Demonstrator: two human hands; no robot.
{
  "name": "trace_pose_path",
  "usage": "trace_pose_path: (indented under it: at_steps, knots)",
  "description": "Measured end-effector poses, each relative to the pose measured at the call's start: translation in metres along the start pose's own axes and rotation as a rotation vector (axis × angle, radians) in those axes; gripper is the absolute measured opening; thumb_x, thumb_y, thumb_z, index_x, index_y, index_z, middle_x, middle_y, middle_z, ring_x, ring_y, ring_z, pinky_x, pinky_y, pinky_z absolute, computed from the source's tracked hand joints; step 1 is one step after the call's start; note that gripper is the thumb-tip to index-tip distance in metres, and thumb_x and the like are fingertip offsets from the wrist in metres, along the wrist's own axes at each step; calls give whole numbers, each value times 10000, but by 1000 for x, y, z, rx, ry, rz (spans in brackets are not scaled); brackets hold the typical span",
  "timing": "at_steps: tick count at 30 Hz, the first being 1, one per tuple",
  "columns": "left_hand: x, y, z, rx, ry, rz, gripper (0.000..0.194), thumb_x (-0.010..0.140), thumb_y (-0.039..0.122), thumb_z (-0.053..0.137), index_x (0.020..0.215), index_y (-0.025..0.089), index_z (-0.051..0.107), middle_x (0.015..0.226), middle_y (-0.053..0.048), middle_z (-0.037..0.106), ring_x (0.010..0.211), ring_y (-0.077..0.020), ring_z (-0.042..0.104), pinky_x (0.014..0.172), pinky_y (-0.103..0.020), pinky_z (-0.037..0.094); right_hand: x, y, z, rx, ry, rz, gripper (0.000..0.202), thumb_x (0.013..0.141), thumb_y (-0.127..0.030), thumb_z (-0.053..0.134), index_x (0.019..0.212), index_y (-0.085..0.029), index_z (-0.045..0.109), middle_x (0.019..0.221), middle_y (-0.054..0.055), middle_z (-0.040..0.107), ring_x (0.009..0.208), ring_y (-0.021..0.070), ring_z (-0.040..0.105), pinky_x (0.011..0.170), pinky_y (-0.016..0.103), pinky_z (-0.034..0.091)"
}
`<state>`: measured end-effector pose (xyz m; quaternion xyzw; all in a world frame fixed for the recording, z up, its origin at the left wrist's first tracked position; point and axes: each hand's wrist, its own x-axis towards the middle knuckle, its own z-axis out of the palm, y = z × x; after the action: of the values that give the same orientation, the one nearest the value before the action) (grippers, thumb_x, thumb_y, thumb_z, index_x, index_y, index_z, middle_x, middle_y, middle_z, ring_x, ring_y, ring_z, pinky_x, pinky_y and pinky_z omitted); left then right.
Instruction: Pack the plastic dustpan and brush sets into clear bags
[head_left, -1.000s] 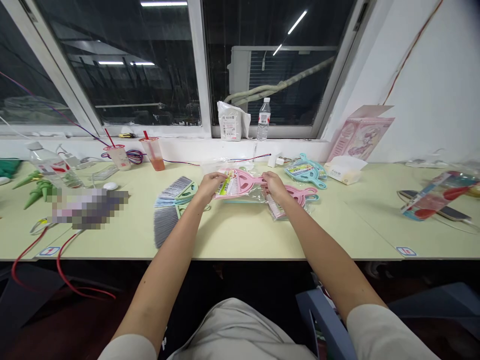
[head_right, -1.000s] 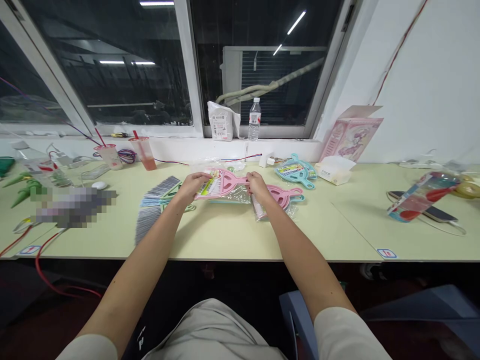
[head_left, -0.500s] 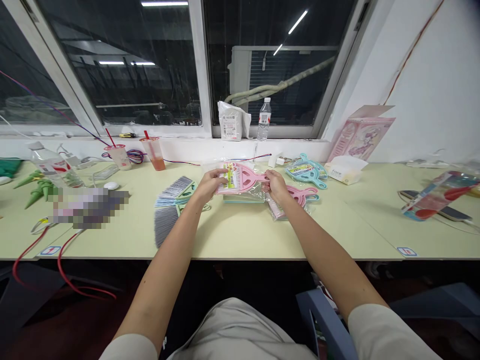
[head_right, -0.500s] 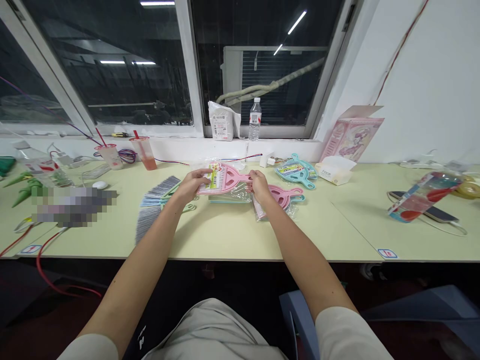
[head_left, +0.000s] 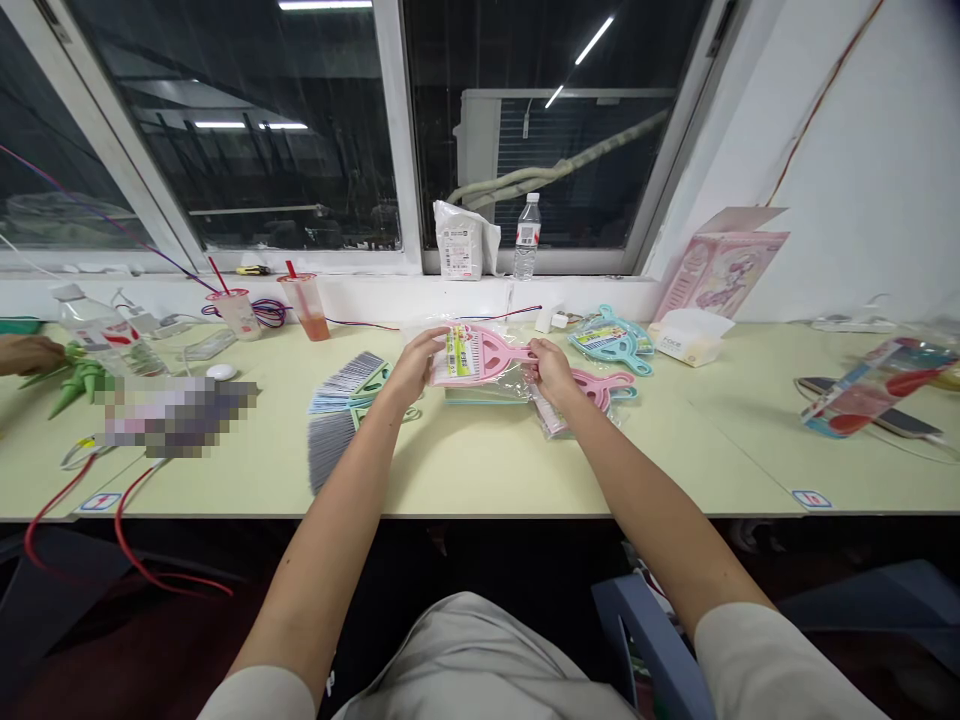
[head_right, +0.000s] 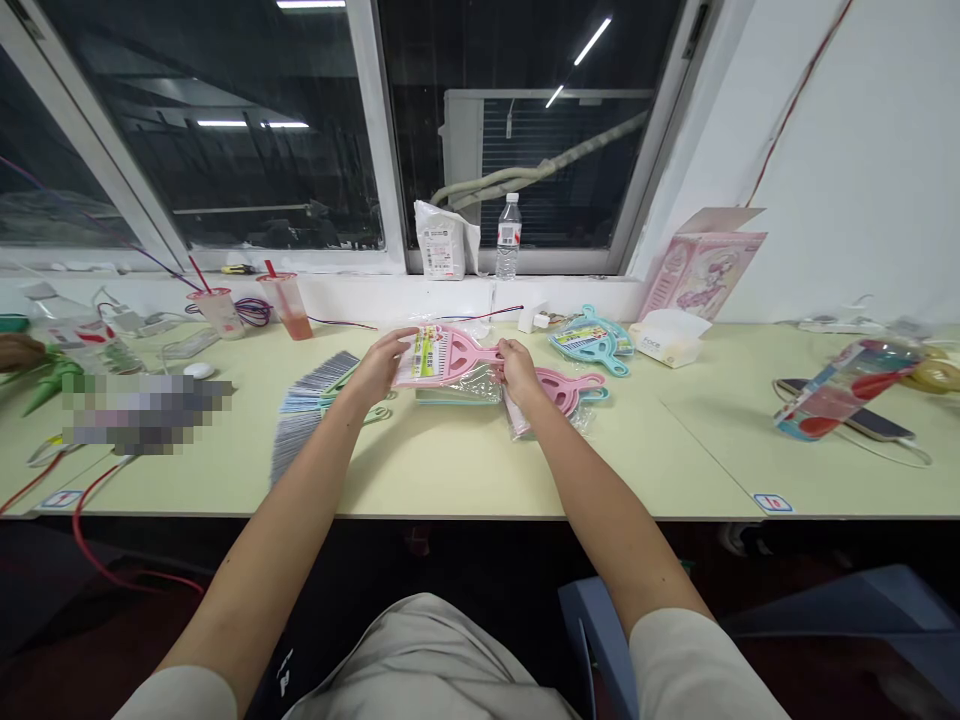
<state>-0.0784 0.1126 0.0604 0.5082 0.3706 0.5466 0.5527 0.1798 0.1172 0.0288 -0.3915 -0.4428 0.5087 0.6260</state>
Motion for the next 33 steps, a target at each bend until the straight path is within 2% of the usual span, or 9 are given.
trace_pose_path:
  at_steps: [6, 13, 15, 17, 21, 23, 26, 28, 33]
  knots:
    - [4, 1, -8, -107, 204, 9, 566, 677, 137, 713, 1228, 212, 609, 876, -55, 692, 598, -136, 587, 498, -237, 361, -2, -6, -2, 106, 2, 36, 368, 838, -411, 748, 807, -254, 416, 549, -93, 306, 412, 76, 282, 378, 193, 248]
    - [8, 1, -16, -226, 254, -17, 554, 671, 69, 704, 1171, 212, 513, 870, -73, 725, 557, -114, 546, 489, -214, 332, 1, -7, -8, 142, -11, 31, 358, 832, -394, 752, 803, -252, 424, 529, -101, 300, 406, 76, 284, 383, 195, 254]
    - [8, 3, -18, -325, 219, -52, 478, 742, 149, 723, 1159, 211, 498, 969, -116, 745, 603, -135, 596, 510, -230, 400, 2, -7, -8, 161, 25, 19, 344, 852, -392, 732, 801, -251, 423, 527, -100, 310, 406, 76, 288, 383, 198, 262]
    - [7, 5, -18, -432, 154, -84, 400, 837, 315, 717, 1155, 202, 503, 1078, -169, 743, 723, -192, 681, 587, -286, 510, 3, -7, -7, 193, 73, 4, 344, 884, -405, 704, 802, -252, 407, 527, -99, 321, 413, 80, 303, 389, 199, 279]
    - [2, 3, -7, -496, 54, -146, 606, 861, 606, 720, 1221, 157, 527, 1158, -248, 706, 1032, -340, 736, 816, -426, 608, 3, -5, -1, 247, 150, -40, 378, 930, -481, 664, 820, -262, 376, 529, -98, 342, 440, 97, 361, 417, 207, 336]
    - [0, -2, 2, -463, -6, -140, 665, 827, 634, 765, 1226, 149, 544, 1139, -244, 702, 1067, -366, 734, 878, -462, 608, 2, -2, 4, 239, 180, -70, 375, 936, -504, 651, 841, -268, 376, 537, -99, 361, 449, 103, 395, 436, 215, 378]
    - [2, -11, 12, -411, -50, -81, 582, 807, 544, 833, 1180, 172, 586, 1045, -167, 710, 1002, -330, 753, 897, -479, 611, -2, 5, 15, 210, 188, -96, 344, 919, -488, 657, 879, -280, 385, 549, -104, 378, 454, 117, 444, 463, 235, 434]
    - [5, -17, 12, -396, 27, -28, 464, 818, 437, 842, 1128, 188, 604, 974, -109, 711, 934, -285, 757, 852, -454, 622, -7, 10, 23, 190, 164, -93, 314, 887, -439, 668, 889, -285, 395, 541, -105, 394, 451, 131, 464, 469, 253, 453]
    - [17, -22, 0, -401, 377, 22, 252, 809, 188, 754, 1012, 202, 605, 827, -15, 670, 749, -200, 718, 672, -334, 606, -19, 12, 33, 37, -19, -4, 249, 729, -295, 648, 816, -276, 415, 506, -70, 491, 443, 181, 516, 450, 306, 466]
